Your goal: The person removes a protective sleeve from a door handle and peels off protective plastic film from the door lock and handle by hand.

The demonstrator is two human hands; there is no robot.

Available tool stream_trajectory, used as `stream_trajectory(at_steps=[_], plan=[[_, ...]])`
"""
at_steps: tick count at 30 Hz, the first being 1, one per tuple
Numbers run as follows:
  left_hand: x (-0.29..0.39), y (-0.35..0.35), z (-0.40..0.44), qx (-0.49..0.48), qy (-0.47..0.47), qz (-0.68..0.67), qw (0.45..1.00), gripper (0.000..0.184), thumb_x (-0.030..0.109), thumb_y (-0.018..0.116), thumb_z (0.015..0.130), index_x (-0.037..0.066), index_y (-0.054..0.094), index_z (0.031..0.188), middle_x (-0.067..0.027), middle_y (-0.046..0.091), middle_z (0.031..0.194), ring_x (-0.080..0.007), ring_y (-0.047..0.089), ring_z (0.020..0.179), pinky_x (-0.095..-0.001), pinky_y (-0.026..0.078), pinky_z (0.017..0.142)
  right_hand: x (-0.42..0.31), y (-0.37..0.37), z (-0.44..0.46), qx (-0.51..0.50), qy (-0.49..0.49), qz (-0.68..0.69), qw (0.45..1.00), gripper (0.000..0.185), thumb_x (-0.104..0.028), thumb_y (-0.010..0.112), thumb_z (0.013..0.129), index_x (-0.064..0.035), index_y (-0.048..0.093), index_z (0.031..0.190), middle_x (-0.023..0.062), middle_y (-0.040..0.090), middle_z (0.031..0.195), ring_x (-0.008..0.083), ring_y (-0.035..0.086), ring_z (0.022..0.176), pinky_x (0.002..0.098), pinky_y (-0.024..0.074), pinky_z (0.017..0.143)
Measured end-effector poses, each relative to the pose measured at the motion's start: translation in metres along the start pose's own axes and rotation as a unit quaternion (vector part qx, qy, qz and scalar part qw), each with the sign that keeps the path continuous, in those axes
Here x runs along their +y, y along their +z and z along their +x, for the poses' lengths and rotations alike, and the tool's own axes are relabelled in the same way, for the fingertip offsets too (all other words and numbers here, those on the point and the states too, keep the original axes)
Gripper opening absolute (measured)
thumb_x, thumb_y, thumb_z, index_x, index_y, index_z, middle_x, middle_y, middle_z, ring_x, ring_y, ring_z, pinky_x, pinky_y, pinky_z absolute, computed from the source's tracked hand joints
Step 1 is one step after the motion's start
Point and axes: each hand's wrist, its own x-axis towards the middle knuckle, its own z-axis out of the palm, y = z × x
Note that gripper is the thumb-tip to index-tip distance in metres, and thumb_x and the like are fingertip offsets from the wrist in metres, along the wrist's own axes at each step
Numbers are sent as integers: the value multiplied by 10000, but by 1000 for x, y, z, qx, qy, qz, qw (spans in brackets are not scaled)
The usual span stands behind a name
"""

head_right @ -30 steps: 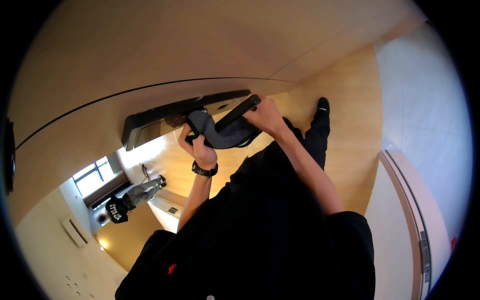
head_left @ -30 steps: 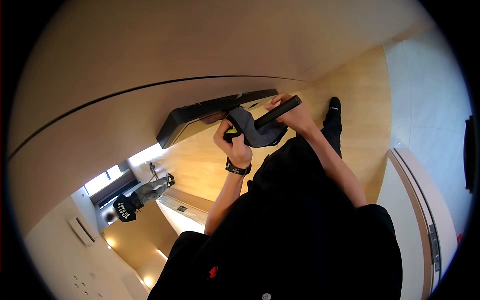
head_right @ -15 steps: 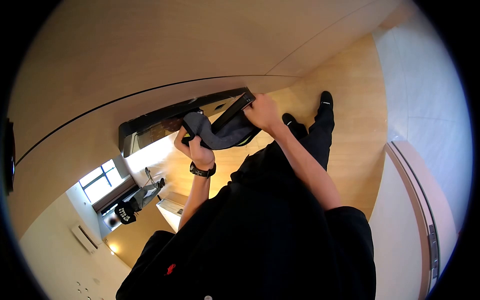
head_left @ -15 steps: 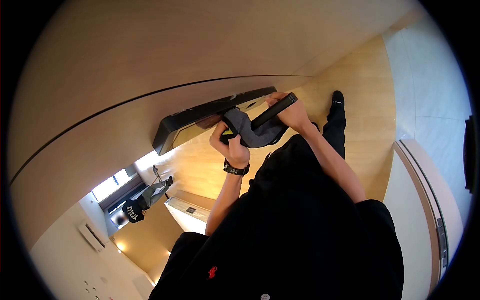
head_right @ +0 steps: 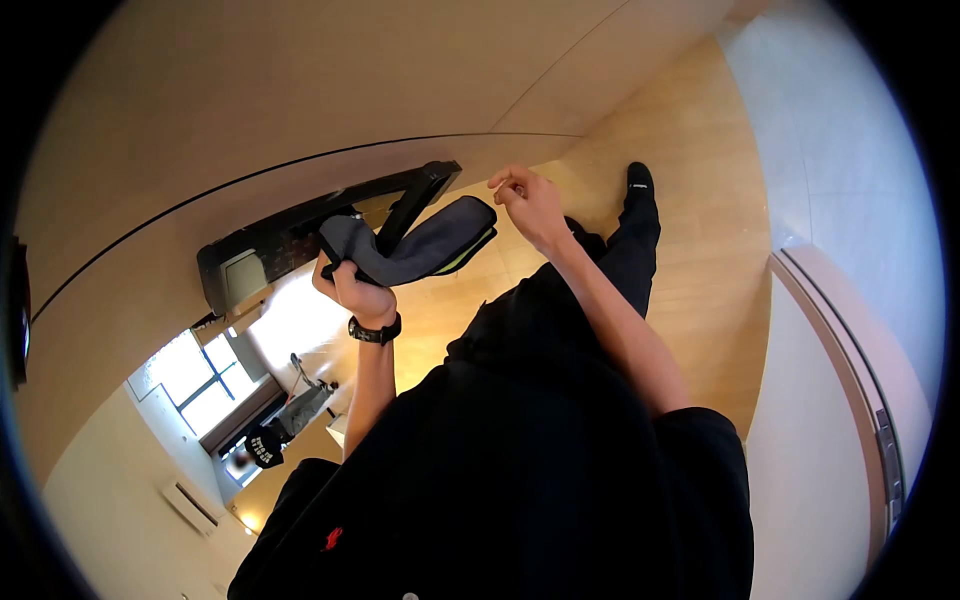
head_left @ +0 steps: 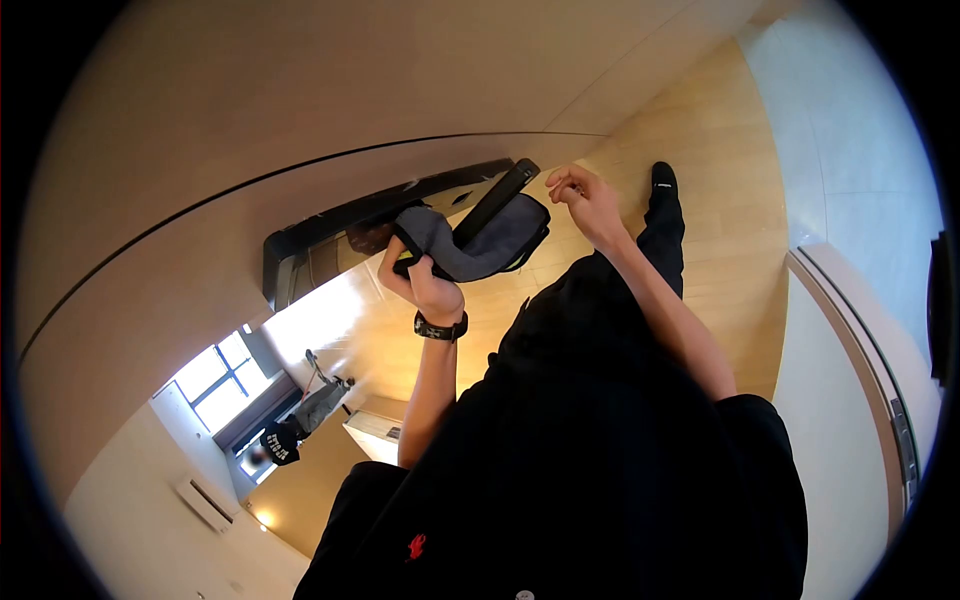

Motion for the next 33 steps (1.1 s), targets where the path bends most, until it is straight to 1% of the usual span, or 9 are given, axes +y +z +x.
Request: stream_trajectory(at_steps=[5, 7, 9, 11, 13, 16, 20, 26, 33], plan=[[7, 8, 5, 3, -12, -30, 999, 304, 26, 415, 798, -66, 458, 1085, -145, 512, 1078, -181, 513, 923, -305, 406, 878, -25, -1, -6, 4, 41, 96, 995, 92, -99, 521, 823, -41, 591, 833, 17, 528, 610, 78, 487, 543, 218, 361, 511], [13, 9, 4, 14, -118, -69, 990, 289, 35, 416, 796, -55, 484, 1062, -136, 518, 1046, -160, 493, 870, -275, 404, 809, -33, 0, -8, 27, 102, 90, 990, 84, -99, 513, 833, -46, 578, 825, -10, 463, 578, 63, 428, 512, 227, 333, 482], [26, 18, -2, 41, -83, -118, 989, 292, 40, 416, 785, -48, 491, 1053, -135, 522, 1006, -149, 472, 833, -257, 393, 768, -41, 4, -12, 11, 80, 121, 989, 94, -88, 497, 837, -43, 579, 827, -13, 451, 582, 61, 411, 504, 227, 323, 476], [21, 27, -14, 57, 76, -46, 994, 248, 40, 411, 763, -55, 528, 960, -83, 524, 854, -117, 455, 724, -248, 354, 625, -53, 4, -17, -8, 56, 153, 987, 107, -76, 480, 842, -41, 580, 828, -16, 440, 585, 60, 394, 497, 226, 313, 469], [39, 21, -13, -128, -49, -148, 979, 187, 74, 454, 739, -47, 569, 823, -71, 515, 774, -123, 445, 668, -253, 313, 576, -64, 1, -27, -113, 64, 161, 978, 144, -52, 450, 844, -27, 591, 835, -12, 432, 621, 67, 382, 489, 220, 306, 468], [40, 28, -15, -245, -55, -108, 962, 210, 171, 546, 656, -31, 589, 693, -67, 472, 722, -176, 441, 639, -252, 306, 581, -76, 6, -39, -184, -32, 137, 973, 208, -20, 436, 839, 12, 637, 880, 40, 515, 803, 105, 504, 655, 228, 394, 575], [36, 38, -18, -278, -58, -193, 939, 208, 49, 454, 544, -7, 609, 672, -117, 431, 1038, -215, 390, 855, -295, 297, 750, -94, 13, -52, -229, -29, 129, 964, 166, -10, 433, 870, -2, 585, 939, 57, 553, 856, 121, 558, 734, 227, 423, 648], [37, 32, -38, -198, -39, -206, 958, 225, 84, 448, 551, 8, 623, 669, -120, 474, 1123, -194, 379, 772, -289, 299, 721, -103, 12, -54, -268, 38, 245, 931, 70, -24, 419, 890, -68, 438, 941, 73, 562, 751, 138, 529, 676, 241, 422, 612], [32, 25, -41, -159, -93, -317, 930, 170, 56, 439, 655, -11, 592, 680, -145, 513, 1109, -195, 475, 822, -286, 348, 763, -111, 43, -76, -265, 19, 155, 952, 171, 27, 459, 853, -68, 419, 989, 66, 555, 799, 125, 532, 747, 216, 402, 683]])
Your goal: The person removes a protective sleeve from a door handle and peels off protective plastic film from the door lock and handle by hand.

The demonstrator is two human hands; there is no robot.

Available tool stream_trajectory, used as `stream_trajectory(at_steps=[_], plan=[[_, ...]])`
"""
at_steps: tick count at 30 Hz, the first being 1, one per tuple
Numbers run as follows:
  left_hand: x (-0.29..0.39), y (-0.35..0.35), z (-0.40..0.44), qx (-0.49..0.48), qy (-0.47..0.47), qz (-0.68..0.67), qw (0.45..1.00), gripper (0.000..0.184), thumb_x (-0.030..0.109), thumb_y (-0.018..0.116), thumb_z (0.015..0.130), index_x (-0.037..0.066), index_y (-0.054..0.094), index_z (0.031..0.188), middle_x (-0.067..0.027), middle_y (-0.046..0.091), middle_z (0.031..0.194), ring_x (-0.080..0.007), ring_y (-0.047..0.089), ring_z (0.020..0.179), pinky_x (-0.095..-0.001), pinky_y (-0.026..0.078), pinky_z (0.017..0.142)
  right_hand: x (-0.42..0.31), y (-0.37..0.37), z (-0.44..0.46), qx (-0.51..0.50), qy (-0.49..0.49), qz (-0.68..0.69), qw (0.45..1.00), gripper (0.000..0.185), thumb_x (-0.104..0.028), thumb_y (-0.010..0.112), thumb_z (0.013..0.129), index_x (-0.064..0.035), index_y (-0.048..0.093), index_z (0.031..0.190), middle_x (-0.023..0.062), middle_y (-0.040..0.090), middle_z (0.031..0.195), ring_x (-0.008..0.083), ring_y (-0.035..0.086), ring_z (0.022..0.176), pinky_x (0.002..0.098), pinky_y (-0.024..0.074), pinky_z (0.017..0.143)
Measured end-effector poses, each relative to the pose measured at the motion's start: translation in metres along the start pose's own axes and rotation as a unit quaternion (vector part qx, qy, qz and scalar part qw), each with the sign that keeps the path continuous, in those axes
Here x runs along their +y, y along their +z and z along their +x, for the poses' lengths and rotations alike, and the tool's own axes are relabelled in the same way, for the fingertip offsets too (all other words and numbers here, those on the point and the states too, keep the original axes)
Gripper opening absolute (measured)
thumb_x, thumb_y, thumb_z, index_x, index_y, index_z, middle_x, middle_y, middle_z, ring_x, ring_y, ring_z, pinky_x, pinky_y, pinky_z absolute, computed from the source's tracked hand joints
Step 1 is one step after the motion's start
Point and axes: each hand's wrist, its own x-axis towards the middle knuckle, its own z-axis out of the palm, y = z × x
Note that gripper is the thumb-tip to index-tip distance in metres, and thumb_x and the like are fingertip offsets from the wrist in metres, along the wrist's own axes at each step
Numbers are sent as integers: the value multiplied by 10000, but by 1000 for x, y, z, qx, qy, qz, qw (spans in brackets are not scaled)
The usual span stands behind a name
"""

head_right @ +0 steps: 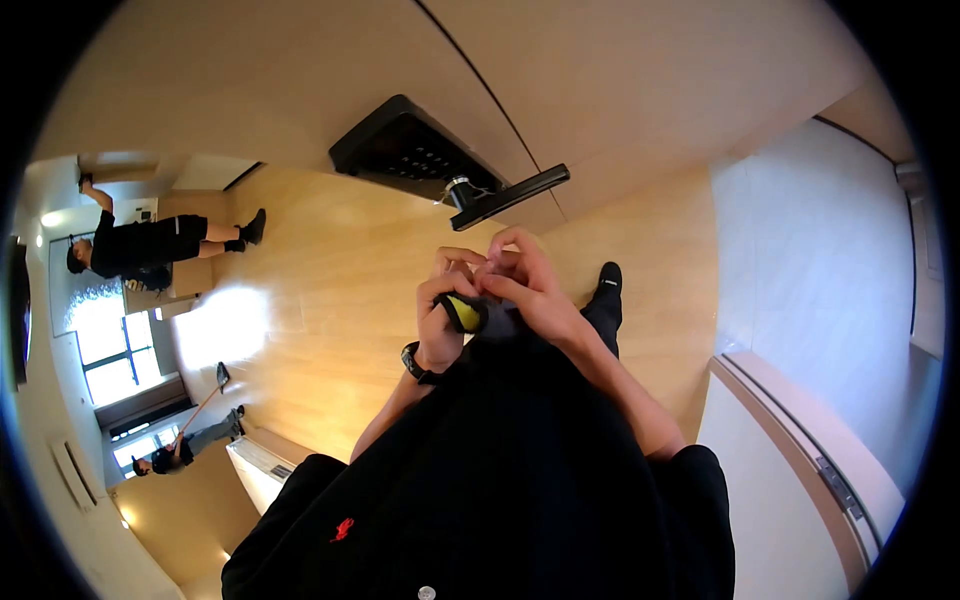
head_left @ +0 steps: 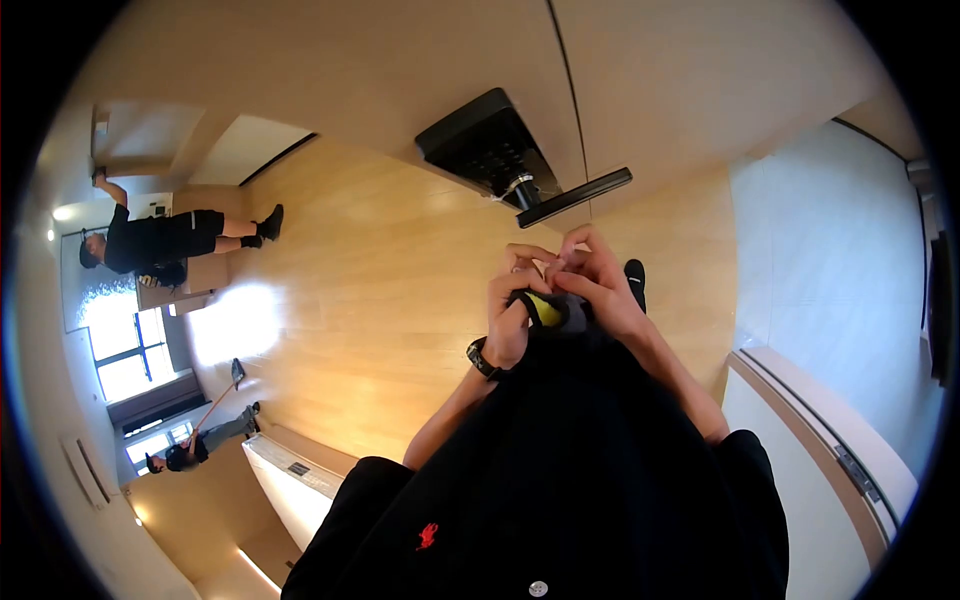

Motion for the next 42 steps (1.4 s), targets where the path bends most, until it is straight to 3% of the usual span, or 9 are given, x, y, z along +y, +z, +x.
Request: stream_trajectory(at_steps=[5, 19, 22, 25, 28, 30, 35, 38, 42], plan=[[-9, 2, -4, 98, 9, -58, 993, 154, 58, 458, 730, -22, 590, 736, -111, 544, 909, -183, 491, 835, -260, 364, 745, 5, 0, 0, 6, -3, -3, 1000, 206, 13, 492, 859, -69, 425, 1036, 56, 547, 879, 103, 519, 843, 210, 390, 763], [-8, -6, -13, 95, -14, -135, 986, 182, 118, 427, 757, -18, 549, 754, -52, 519, 782, -137, 484, 742, -232, 361, 675, 16, 12, 3, 6, 42, -42, 998, 111, -92, 497, 901, -82, 469, 1008, -5, 501, 917, 49, 451, 849, 191, 364, 756], [-3, -8, -13, 142, -3, -131, 981, 176, 121, 421, 760, -14, 532, 781, -49, 505, 784, -132, 480, 743, -236, 365, 682, 15, 22, 1, 15, 58, -55, 997, 244, -124, 492, 911, -75, 461, 1148, 1, 523, 910, 53, 468, 813, 189, 380, 723], [11, -6, -7, 184, 12, -88, 979, 185, 72, 398, 757, -14, 545, 829, -39, 505, 783, -122, 488, 736, -230, 380, 668, 33, 16, 4, -45, -73, -210, 974, 425, -136, 503, 913, -69, 377, 1313, 11, 553, 869, 76, 503, 771, 207, 413, 716], [14, -9, -8, 188, 2, -70, 980, 229, 37, 384, 747, -13, 550, 896, -18, 479, 772, -105, 466, 717, -219, 371, 651, 41, 19, -5, -34, -56, -346, 936, 532, -129, 517, 907, -63, 293, 1385, 26, 579, 848, 97, 527, 769, 234, 436, 739], [14, -12, -10, 174, -16, -89, 981, 300, 20, 381, 732, -10, 543, 983, 11, 427, 746, -83, 413, 685, -204, 344, 632, 41, 25, -12, 51, 84, -255, 962, 467, -126, 534, 904, -31, 383, 1335, 27, 593, 883, 85, 525, 786, 236, 438, 742], [5, -34, -5, 137, 6, -391, 910, 202, 84, 466, 823, 23, 463, 1016, 35, 389, 703, -60, 378, 647, -211, 327, 590, 39, 19, -12, 51, 51, -221, 973, 248, -128, 561, 898, 14, 573, 1102, -6, 593, 876, 47, 509, 754, 194, 419, 687], [-9, -35, -1, 176, -90, -224, 954, 171, 23, 551, 828, 41, 471, 978, 69, 346, 633, -32, 363, 559, -184, 298, 518, 33, 20, -15, 57, 59, -182, 980, 173, -122, 561, 900, 22, 614, 981, -25, 589, 828, 38, 510, 758, 175, 415, 686], [-17, -38, 0, 195, -114, -215, 950, 254, -56, 576, 803, 90, 447, 967, 69, 349, 591, -30, 336, 485, -192, 260, 433, 21, 21, -19, 60, 37, -174, 982, 174, -109, 559, 889, 24, 614, 985, -9, 609, 832, 52, 536, 765, 182, 425, 690]])
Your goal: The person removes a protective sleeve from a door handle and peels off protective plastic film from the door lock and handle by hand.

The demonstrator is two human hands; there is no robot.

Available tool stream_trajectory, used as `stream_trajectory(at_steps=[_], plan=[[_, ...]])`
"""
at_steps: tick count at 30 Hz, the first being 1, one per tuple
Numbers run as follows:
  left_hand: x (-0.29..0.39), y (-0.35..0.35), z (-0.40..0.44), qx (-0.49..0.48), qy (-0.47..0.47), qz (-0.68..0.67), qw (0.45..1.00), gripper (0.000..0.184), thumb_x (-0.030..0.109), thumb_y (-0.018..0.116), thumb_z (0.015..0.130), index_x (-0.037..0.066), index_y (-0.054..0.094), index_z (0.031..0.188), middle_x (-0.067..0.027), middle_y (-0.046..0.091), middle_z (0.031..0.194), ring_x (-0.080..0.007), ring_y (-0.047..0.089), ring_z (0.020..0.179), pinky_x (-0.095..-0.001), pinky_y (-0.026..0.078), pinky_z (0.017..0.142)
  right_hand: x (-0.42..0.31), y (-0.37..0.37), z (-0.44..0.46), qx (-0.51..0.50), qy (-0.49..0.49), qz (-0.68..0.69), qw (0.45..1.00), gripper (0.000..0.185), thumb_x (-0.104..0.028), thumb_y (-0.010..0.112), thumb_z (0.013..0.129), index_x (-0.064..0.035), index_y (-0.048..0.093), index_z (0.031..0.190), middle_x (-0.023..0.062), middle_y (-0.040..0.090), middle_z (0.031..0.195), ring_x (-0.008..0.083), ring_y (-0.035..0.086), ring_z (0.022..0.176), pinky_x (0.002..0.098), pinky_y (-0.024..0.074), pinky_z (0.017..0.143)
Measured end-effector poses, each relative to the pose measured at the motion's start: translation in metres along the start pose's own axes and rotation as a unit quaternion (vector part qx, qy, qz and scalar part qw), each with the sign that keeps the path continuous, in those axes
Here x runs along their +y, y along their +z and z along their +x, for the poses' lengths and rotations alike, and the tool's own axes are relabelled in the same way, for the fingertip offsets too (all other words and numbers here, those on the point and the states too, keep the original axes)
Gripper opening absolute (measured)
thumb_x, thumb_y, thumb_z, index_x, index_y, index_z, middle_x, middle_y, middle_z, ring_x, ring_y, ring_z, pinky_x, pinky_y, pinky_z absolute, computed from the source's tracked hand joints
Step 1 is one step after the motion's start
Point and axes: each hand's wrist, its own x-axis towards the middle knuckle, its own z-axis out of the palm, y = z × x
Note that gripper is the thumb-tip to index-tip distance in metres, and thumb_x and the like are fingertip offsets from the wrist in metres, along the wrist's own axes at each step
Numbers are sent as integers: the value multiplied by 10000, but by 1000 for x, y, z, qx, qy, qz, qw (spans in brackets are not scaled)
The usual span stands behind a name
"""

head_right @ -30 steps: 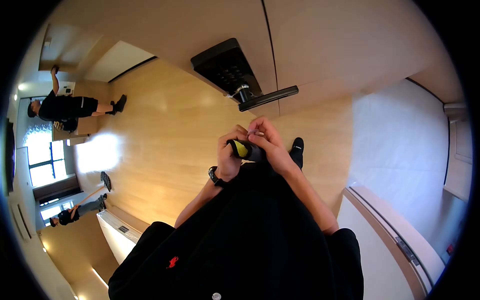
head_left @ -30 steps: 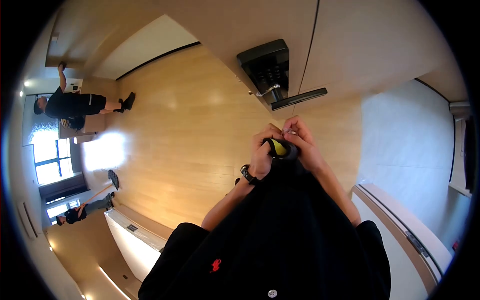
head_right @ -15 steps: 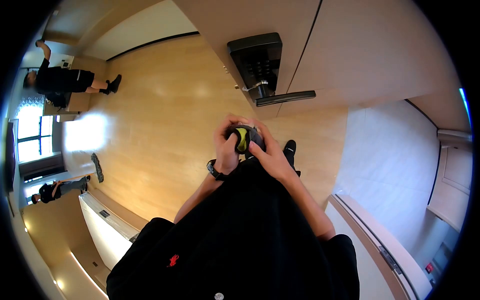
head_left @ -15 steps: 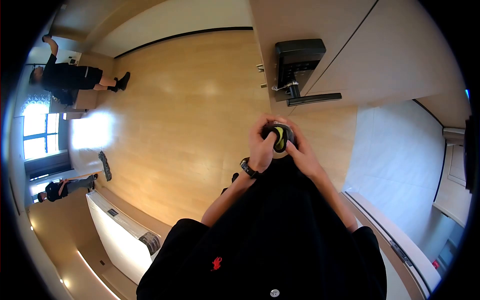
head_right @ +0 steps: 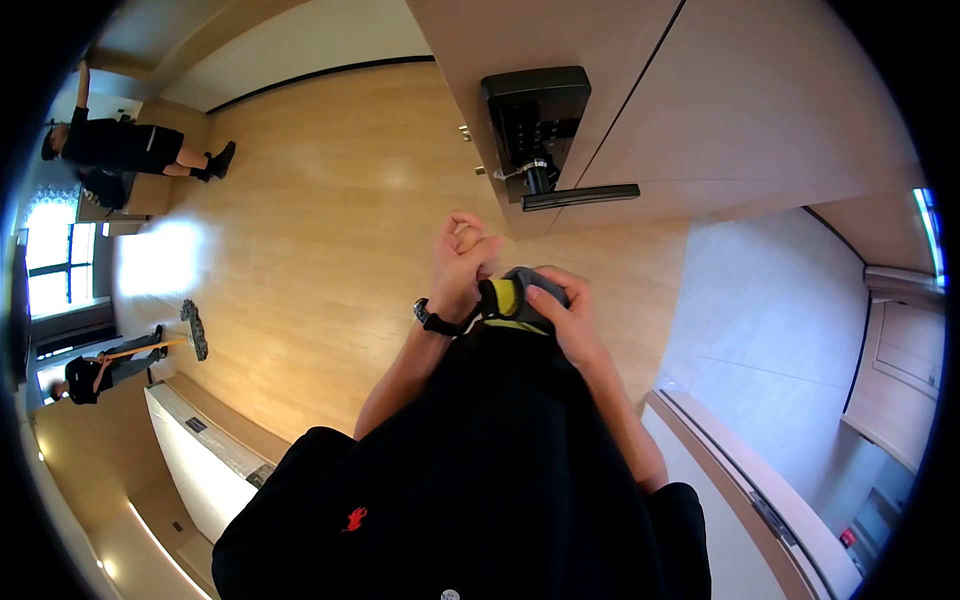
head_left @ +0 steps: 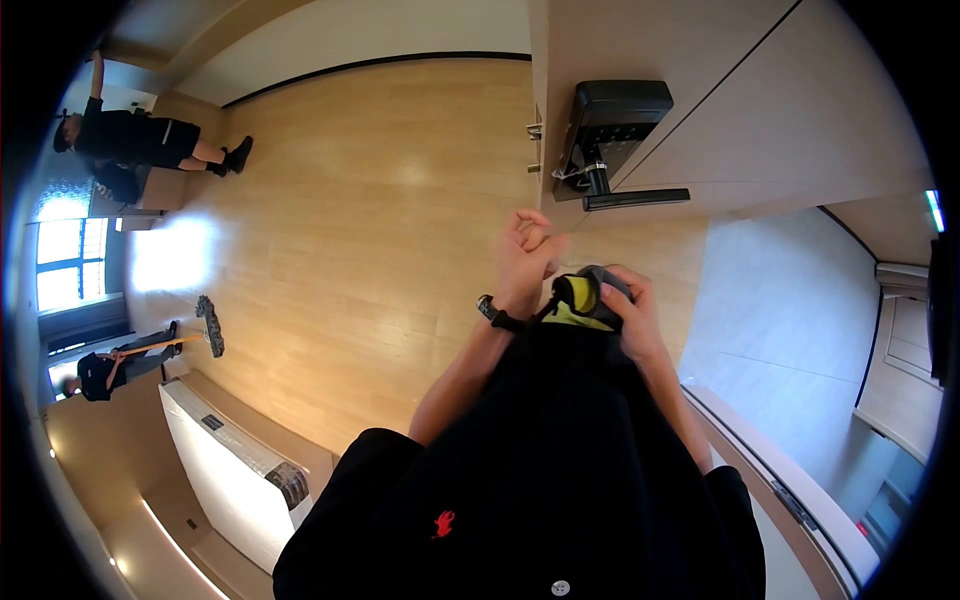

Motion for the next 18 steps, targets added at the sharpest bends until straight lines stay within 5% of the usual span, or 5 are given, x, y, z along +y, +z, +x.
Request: stream_trajectory(at_steps=[4, 8, 12, 18], plan=[[4, -10, 16, 57, -5, -48, 997, 318, -50, 579, 818, 94, 437, 1064, 53, 367, 628, -27, 309, 496, -189, 238, 414, -1, -25, -1, 73, -33, 42, 996, 217, -116, 540, 877, 33, 594, 1025, 31, 628, 881, 78, 575, 788, 189, 439, 709], [11, -7, 40, 30, -82, 52, 995, 231, 297, 493, 955, 74, 478, 1013, 44, 397, 648, -34, 302, 504, -191, 241, 413, -25, -30, 15, 250, -62, 38, 966, 203, -151, 537, 901, 16, 602, 996, 5, 612, 795, 50, 543, 638, 181, 414, 524], [3, -4, 71, -5, -101, 91, 991, 397, 459, 398, 962, 73, 490, 952, 40, 389, 615, -44, 307, 503, -191, 244, 415, -54, -38, 31, 209, -83, -23, 974, 180, -177, 541, 901, -10, 604, 930, -38, 505, 643, 22, 417, 513, 189, 297, 442], [-23, -2, 79, 47, 96, 362, 926, 444, 461, 361, 970, 70, 472, 791, 29, 398, 584, -61, 383, 517, -214, 303, 457, -57, -33, 44, 233, -84, -55, 967, 187, -204, 548, 898, -29, 611, 909, -43, 486, 649, 30, 390, 528, 190, 269, 470]])
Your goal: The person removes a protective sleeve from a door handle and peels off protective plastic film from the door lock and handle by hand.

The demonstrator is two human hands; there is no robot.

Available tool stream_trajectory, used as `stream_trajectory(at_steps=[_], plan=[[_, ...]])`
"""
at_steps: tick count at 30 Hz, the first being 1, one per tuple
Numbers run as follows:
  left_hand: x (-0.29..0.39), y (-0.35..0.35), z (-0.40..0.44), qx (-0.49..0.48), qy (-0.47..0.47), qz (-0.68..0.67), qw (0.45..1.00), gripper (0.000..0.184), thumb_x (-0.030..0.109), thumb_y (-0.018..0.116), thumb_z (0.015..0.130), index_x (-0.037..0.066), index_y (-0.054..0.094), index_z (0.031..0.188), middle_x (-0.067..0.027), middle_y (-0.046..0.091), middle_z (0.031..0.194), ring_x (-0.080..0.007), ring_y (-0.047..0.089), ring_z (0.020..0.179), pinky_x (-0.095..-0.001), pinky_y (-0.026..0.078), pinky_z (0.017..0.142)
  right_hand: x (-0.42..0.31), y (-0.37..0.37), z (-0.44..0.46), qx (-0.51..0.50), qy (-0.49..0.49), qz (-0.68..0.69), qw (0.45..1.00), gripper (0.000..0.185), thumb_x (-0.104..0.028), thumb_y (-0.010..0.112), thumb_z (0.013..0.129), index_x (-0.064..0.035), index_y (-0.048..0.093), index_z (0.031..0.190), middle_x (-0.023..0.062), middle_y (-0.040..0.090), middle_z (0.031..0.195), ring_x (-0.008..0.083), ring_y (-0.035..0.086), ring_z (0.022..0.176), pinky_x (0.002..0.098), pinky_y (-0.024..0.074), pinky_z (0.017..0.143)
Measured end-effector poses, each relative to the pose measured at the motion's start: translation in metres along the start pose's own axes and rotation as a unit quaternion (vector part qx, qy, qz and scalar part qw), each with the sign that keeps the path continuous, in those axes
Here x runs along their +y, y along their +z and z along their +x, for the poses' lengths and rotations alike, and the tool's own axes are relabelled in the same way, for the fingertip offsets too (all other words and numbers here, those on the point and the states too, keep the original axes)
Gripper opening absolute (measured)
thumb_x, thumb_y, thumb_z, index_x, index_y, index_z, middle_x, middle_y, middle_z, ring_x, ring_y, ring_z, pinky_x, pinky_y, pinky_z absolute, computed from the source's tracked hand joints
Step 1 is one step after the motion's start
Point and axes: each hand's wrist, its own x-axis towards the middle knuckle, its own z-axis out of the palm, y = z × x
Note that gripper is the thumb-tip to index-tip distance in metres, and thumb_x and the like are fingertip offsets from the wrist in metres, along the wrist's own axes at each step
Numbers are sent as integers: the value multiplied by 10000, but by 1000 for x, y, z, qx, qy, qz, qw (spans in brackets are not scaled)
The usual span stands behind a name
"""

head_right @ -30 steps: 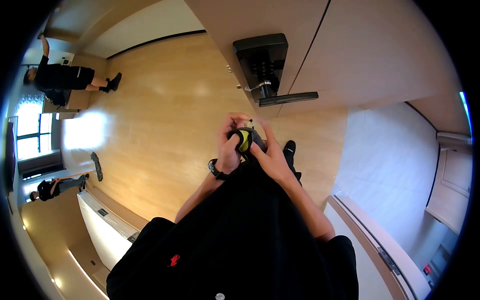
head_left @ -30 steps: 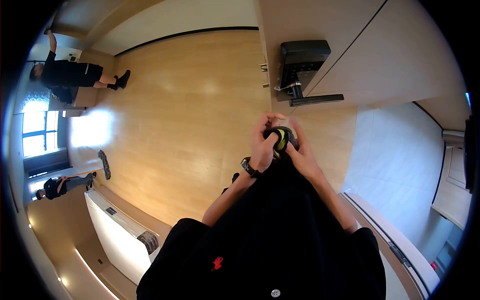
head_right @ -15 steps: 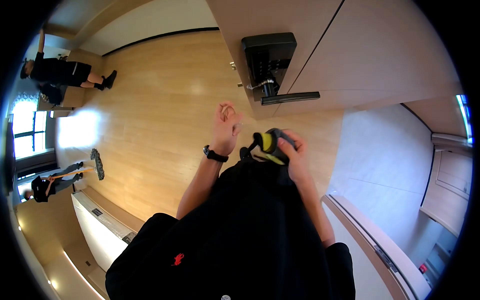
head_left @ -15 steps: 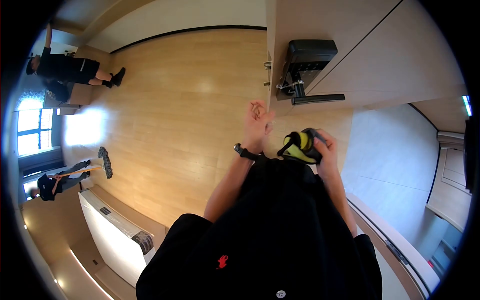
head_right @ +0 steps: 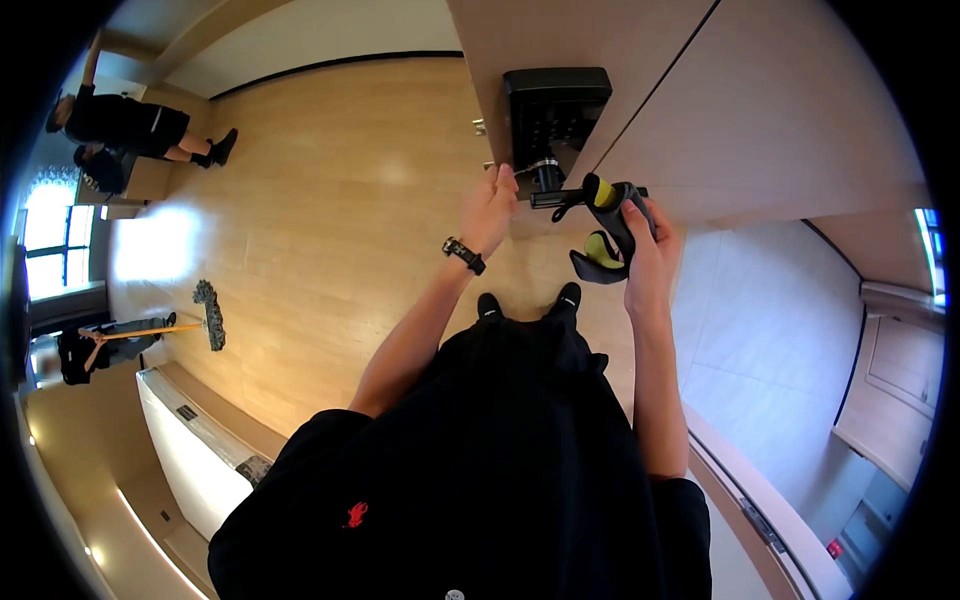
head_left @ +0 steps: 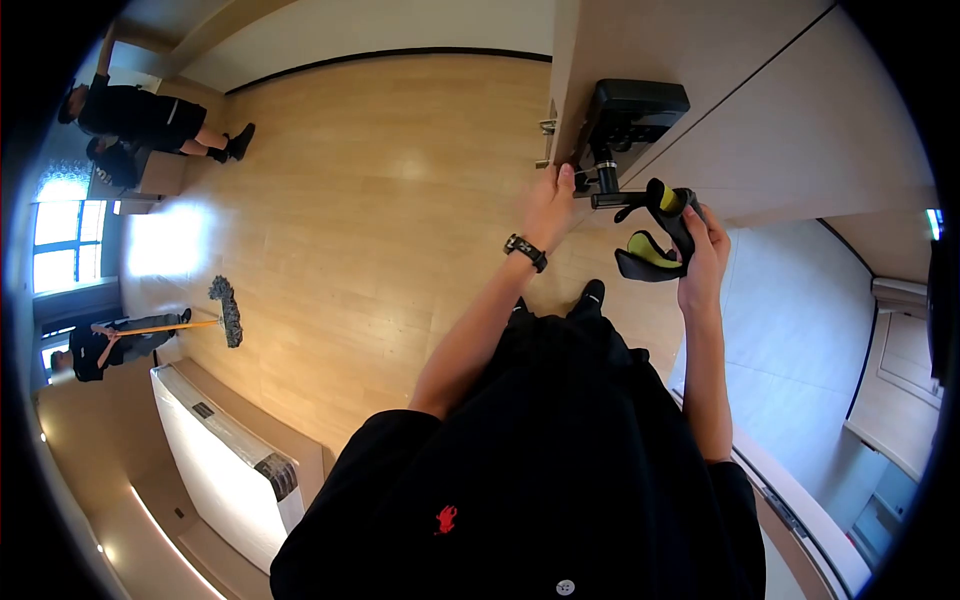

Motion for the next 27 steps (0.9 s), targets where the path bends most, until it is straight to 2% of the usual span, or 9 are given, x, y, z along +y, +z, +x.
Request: stream_trajectory(at_steps=[3, 5, 7, 10, 13, 15, 19, 24, 27], plan=[[5, 6, -1, 22, -6, -43, 999, 428, 408, 371, 980, 61, 462, 746, 24, 414, 582, -67, 403, 528, -233, 330, 482, 4, 0, 3, -5, 2, -12, 1000, 191, -204, 553, 895, -25, 614, 916, -40, 491, 659, 33, 392, 537, 194, 273, 475], [-4, 10, 3, 47, -6, -53, 997, 359, 309, 383, 971, -1, 488, 824, -139, 495, 631, -268, 472, 583, -385, 368, 555, 4, -1, 6, -3, 3, -21, 1000, 197, -207, 558, 894, -22, 615, 926, -40, 489, 661, 31, 387, 536, 194, 269, 474], [1, 10, 2, 62, 13, -50, 997, 338, 285, 396, 967, -9, 482, 823, -143, 490, 626, -257, 462, 568, -375, 365, 544, 7, -1, 11, -2, 4, -29, 1000, 204, -211, 563, 892, -19, 615, 937, -41, 487, 663, 30, 382, 536, 193, 266, 473], [7, 9, 0, 72, 44, -59, 995, 297, 232, 437, 947, -25, 476, 802, -152, 479, 607, -235, 441, 536, -356, 360, 518, 11, -6, 16, -15, -29, -44, 998, 270, -252, 621, 858, 0, 633, 955, -31, 579, 751, 61, 489, 611, 210, 378, 530], [14, 3, 0, 95, 70, -38, 992, 274, 187, 487, 907, -36, 483, 748, -161, 471, 574, -217, 427, 499, -344, 353, 488, 7, 7, 15, 10, -126, -162, 979, 275, -263, 634, 840, -13, 644, 954, 22, 627, 754, 118, 560, 646, 254, 438, 580], [14, 2, 3, 119, 85, -6, 989, 271, 171, 509, 884, -39, 490, 713, -164, 469, 556, -211, 423, 481, -341, 350, 474, 7, 21, 19, 41, -249, -319, 913, 252, -277, 637, 819, -58, 658, 943, 101, 650, 715, 198, 618, 631, 301, 468, 594], [9, 1, 2, 120, 64, 41, 990, 295, 174, 525, 861, -47, 494, 668, -137, 427, 512, -175, 378, 463, -336, 321, 455, 17, 34, 35, 75, -299, -425, 851, 230, -319, 630, 794, -114, 672, 887, 134, 632, 652, 311, 620, 593, 368, 474, 557], [5, 2, -3, 140, 33, 40, 989, 326, 190, 508, 878, -48, 468, 659, -88, 376, 493, -121, 338, 470, -326, 291, 446, 11, 43, 37, 74, -321, -429, 841, 214, -318, 631, 789, -128, 676, 878, 127, 626, 630, 304, 620, 578, 370, 470, 542], [21, -3, -7, 108, -21, -15, 994, 323, 174, 530, 850, -55, 481, 628, -161, 413, 498, -151, 440, 463, -366, 337, 455, -14, 50, 35, 69, -317, -440, 837, 205, -278, 640, 793, -95, 672, 880, 135, 627, 648, 288, 630, 585, 339, 477, 556]])
